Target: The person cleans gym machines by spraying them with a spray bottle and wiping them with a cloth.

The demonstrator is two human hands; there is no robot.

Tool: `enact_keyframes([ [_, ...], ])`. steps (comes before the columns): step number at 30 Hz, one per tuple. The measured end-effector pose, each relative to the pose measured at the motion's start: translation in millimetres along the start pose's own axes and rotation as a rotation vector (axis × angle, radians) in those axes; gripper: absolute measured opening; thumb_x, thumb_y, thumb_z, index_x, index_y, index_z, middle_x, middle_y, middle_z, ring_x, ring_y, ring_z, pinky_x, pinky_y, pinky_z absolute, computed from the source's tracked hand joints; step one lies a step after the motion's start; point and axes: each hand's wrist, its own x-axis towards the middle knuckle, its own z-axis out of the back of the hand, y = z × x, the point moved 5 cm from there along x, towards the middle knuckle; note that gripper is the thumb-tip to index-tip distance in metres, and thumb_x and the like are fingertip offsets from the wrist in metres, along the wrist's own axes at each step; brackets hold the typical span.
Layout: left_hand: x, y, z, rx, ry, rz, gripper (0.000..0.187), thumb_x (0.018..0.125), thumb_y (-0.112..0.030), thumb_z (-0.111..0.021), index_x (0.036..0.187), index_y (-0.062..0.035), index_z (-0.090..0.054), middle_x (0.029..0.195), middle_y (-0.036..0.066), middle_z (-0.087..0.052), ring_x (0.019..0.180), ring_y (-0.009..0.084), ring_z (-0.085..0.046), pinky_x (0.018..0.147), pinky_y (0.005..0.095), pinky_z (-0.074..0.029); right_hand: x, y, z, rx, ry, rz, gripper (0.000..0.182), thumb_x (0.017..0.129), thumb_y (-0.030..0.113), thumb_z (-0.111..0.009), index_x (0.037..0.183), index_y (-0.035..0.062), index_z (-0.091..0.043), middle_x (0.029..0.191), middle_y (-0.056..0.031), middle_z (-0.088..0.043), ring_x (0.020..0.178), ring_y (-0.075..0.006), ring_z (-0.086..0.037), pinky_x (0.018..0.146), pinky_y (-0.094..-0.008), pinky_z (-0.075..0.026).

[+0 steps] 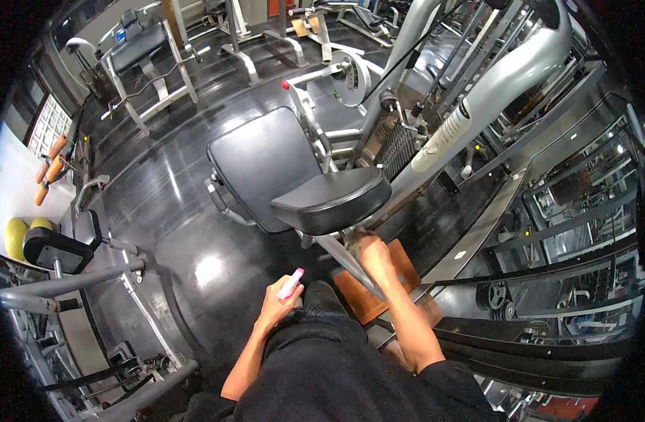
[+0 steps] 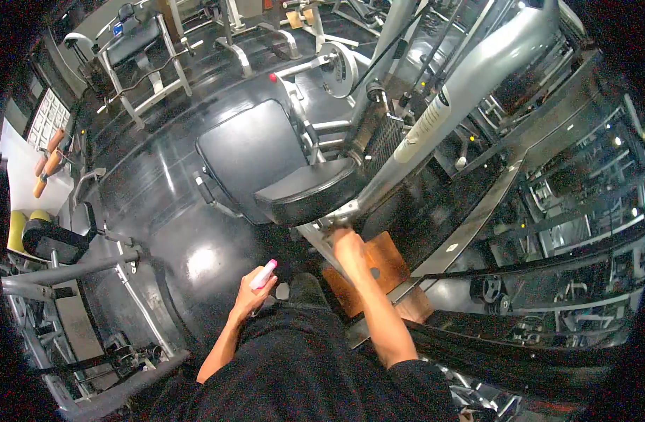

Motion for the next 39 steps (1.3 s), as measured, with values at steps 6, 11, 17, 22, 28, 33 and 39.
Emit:
enact_keyframes([
  [6, 6, 4, 0, 0.013, 0.022, 0.043, 0.017, 0.087, -0.018, -0.067, 0.091, -0.0023, -0.062, 0.070, 0.006, -0.057, 0.061, 0.0136, -0.052, 0.060, 0.0290, -0.044, -14, -12, 8, 0.670, -0.458, -0.207, 0.031, 0.075, -0.004, -0.048, 0.103, -0.0071, -0.062, 0.110, -0.0324, -0.059, 0.104, -0.0440, -0.059, 0.084, -0.0451, -0.051],
  [11, 5, -11, -1, -0.004, 0.030, -0.002, 0.017, 0.087, -0.017, -0.067, 0.090, -0.0022, -0.061, 0.069, 0.006, -0.057, 0.060, 0.0137, -0.051, 0.058, 0.0294, -0.043, -54, 53, 15, 0.075, -0.438, 0.137, 0.045, 0.075, -0.010, -0.051, 0.117, 0.0016, -0.064, 0.134, -0.0255, -0.047, 0.124, -0.0432, -0.046, 0.103, -0.0417, -0.042],
  [17, 2, 2, 2, 0.003, 0.028, 0.006, 0.018, 0.087, -0.018, -0.066, 0.089, -0.0012, -0.060, 0.069, 0.007, -0.057, 0.060, 0.0141, -0.051, 0.058, 0.0299, -0.043, -86, 41, 14, 0.289, -0.128, -0.140, 0.042, 0.074, -0.007, -0.054, 0.113, 0.0040, -0.067, 0.131, -0.0198, -0.052, 0.118, -0.0365, -0.052, 0.099, -0.0401, -0.045],
  [22, 2, 1, 6, 0.006, 0.016, 0.087, 0.018, 0.087, -0.018, -0.067, 0.090, -0.0011, -0.061, 0.068, 0.007, -0.057, 0.061, 0.0133, -0.051, 0.059, 0.0296, -0.043, -27, 57, 17, 0.336, -0.055, -0.113, 0.038, 0.080, -0.003, -0.048, 0.112, 0.0033, -0.065, 0.117, -0.0233, -0.059, 0.102, -0.0385, -0.060, 0.091, -0.0438, -0.048],
  [28, -5, -1, 9, -0.001, -0.034, 0.034, 0.018, 0.087, -0.019, -0.067, 0.090, -0.0018, -0.062, 0.067, 0.006, -0.057, 0.060, 0.0128, -0.051, 0.059, 0.0297, -0.043, 39, 68, -58, -0.168, -0.008, 0.328, 0.029, 0.083, 0.007, -0.055, 0.111, 0.0096, -0.064, 0.116, -0.0177, -0.061, 0.102, -0.0337, -0.061, 0.090, -0.0476, -0.047],
  [33, -11, 6, 10, -0.019, -0.065, 0.076, 0.017, 0.087, -0.018, -0.067, 0.090, -0.0026, -0.061, 0.065, 0.006, -0.056, 0.057, 0.0140, -0.051, 0.057, 0.0300, -0.043, 54, 51, -91, -0.372, 0.119, 0.292, 0.025, 0.085, 0.012, -0.058, 0.107, 0.0057, -0.066, 0.110, -0.0132, -0.066, 0.108, -0.0304, -0.059, 0.093, -0.0438, -0.045],
  [39, -20, 4, 17, -0.019, -0.113, 0.085, 0.016, 0.086, -0.017, -0.067, 0.090, -0.0027, -0.061, 0.066, 0.006, -0.057, 0.058, 0.0149, -0.053, 0.058, 0.0305, -0.044, 34, 61, -83, -0.684, 0.230, 0.273, 0.030, 0.087, 0.015, -0.055, 0.113, 0.0074, -0.068, 0.119, -0.0091, -0.063, 0.116, -0.0299, -0.054, 0.099, -0.0440, -0.038],
])
